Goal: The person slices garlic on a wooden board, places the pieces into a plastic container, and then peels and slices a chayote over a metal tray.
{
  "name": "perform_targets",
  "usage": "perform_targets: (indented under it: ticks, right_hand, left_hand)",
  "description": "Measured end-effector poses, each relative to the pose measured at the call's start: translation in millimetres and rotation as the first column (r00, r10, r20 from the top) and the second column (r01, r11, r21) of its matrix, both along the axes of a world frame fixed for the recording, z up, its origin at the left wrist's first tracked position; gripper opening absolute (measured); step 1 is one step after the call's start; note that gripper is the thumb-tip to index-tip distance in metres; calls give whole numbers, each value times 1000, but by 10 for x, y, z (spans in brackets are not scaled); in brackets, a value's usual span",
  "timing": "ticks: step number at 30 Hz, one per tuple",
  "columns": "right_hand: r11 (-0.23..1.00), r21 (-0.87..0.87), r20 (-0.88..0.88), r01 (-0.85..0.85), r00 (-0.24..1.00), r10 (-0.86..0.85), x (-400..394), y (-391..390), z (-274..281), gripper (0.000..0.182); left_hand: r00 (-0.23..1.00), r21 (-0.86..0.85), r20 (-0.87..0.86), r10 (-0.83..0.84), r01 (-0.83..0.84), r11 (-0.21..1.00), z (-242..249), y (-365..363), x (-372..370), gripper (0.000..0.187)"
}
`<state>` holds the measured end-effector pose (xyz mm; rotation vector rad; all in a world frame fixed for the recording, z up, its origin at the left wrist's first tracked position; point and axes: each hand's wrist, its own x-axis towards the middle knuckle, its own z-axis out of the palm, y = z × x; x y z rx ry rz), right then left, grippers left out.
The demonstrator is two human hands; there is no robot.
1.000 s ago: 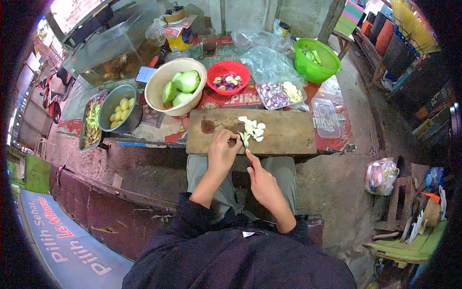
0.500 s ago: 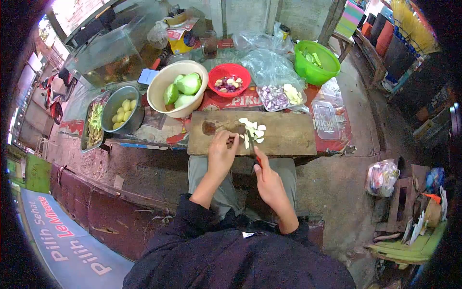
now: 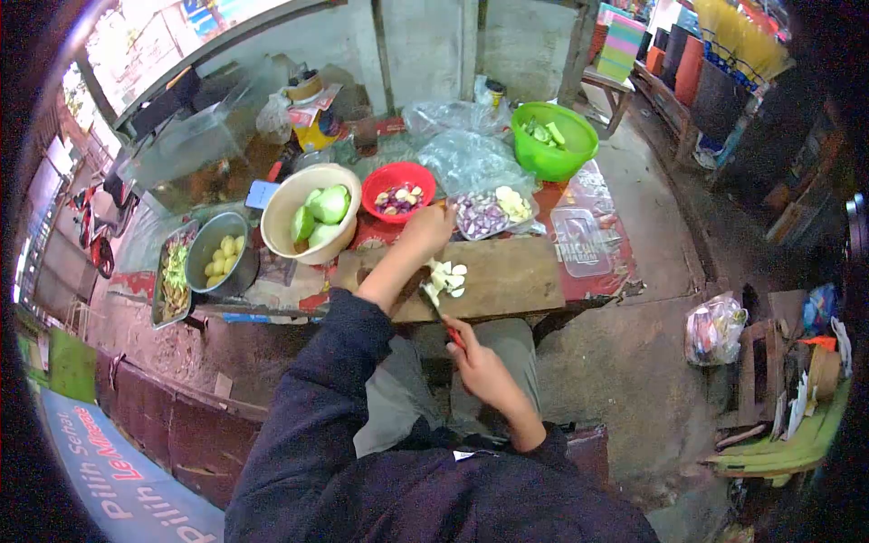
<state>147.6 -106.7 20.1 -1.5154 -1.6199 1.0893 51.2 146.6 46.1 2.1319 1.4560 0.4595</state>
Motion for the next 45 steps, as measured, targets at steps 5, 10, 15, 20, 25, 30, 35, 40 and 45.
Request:
perform_targets:
  ticks: [5, 10, 15, 20, 25, 30, 35, 40, 45]
  right_hand:
    - [998, 41, -33, 37, 999, -36, -11, -45, 43, 42]
    - [993, 116, 64, 36, 997, -43, 24, 25, -177, 31]
    - [991, -40, 180, 127, 977, -118, 164, 149, -154, 32]
    - [991, -42, 51, 129, 991, -127, 215, 168, -60, 31]
    - [918, -395, -349, 39, 918, -190, 243, 46, -295, 28]
    - [938, -345, -480, 5, 858, -182, 265, -101, -560, 28]
    - [928, -373, -480, -18, 859, -177, 370, -208, -561, 26]
    - [902, -430, -435, -40, 885, -168, 515, -301, -409, 24]
    - [893, -444, -370, -74, 923, -107, 762, -351, -135, 24]
  left_hand:
    - [995, 189, -45, 85, -75, 979, -311, 375, 166, 51]
    - [1000, 58, -12, 4, -3, 998, -475, 595, 156, 53]
    - [969, -158, 246, 12, 28, 987, -217, 418, 79, 46]
    - [621, -503, 732, 281, 213, 838, -409, 401, -70, 32]
    - [625, -480, 721, 297, 142, 865, -105, -29, -456, 30]
    - [585, -450, 749, 311, 105, 887, -53, -438, -995, 31]
    - [556, -527, 734, 389, 106, 844, 462, -1285, -1505, 41]
    - [568, -573, 681, 463, 19, 819, 333, -1991, -1902, 43]
    - [492, -661, 688, 534, 120, 741, 96, -2667, -1942, 59]
